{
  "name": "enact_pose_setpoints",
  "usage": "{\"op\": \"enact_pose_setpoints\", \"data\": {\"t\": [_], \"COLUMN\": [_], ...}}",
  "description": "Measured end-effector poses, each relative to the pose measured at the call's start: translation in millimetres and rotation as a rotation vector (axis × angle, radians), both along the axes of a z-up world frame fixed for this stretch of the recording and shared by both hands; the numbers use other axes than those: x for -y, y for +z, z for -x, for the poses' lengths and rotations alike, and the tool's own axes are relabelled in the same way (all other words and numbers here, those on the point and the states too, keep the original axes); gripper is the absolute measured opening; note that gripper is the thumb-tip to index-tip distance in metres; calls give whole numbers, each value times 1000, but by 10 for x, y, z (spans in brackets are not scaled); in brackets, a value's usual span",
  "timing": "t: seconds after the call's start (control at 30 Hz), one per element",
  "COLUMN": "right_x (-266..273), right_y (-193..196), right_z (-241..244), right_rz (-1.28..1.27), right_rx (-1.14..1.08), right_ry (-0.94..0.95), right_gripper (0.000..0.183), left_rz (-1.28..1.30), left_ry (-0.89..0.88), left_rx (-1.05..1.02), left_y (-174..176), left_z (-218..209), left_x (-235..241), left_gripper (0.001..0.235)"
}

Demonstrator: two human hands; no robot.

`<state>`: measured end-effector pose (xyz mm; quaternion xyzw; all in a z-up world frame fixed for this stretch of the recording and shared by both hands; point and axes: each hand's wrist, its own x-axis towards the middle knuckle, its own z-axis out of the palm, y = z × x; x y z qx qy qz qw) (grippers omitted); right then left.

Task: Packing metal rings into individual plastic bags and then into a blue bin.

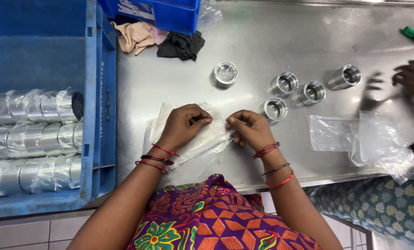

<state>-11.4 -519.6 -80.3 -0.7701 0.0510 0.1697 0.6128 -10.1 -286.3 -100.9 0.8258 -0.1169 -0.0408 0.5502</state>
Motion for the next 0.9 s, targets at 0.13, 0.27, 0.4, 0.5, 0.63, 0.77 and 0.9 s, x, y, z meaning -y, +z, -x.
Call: {"op": "enact_pose_setpoints", "data": {"t": [0.13,0.27,0.4,0.5,0.63,0.77,0.9], "right_x": [-138,-86,137,389,730,578,316], "right_y": [-185,-416,-85,1,-188,249,206], "right_z": [-94,-85,98,54,-110,-235,-309], "right_rz": [104,291,501,957,934,261,193], "right_rx": [5,316,481,835,847,262,-16], "right_ry": [44,126,-67,-330,-218,86,292], "right_gripper": [16,28,38,74,96,100,89], "left_rz": [119,303,411,344,214,134,285], "left_ry": [12,-21,-41,-24,-9,3,-37], "left_rx": [-25,-5,-56,-45,8,22,-63], "left_y": [-6,-193,-185,-45,41,60,-13], "left_z": [61,36,65,100,116,114,66], "left_x": [10,-32,16,32,112,101,101], "left_gripper": [8,7,7,7,8,10,11]}}
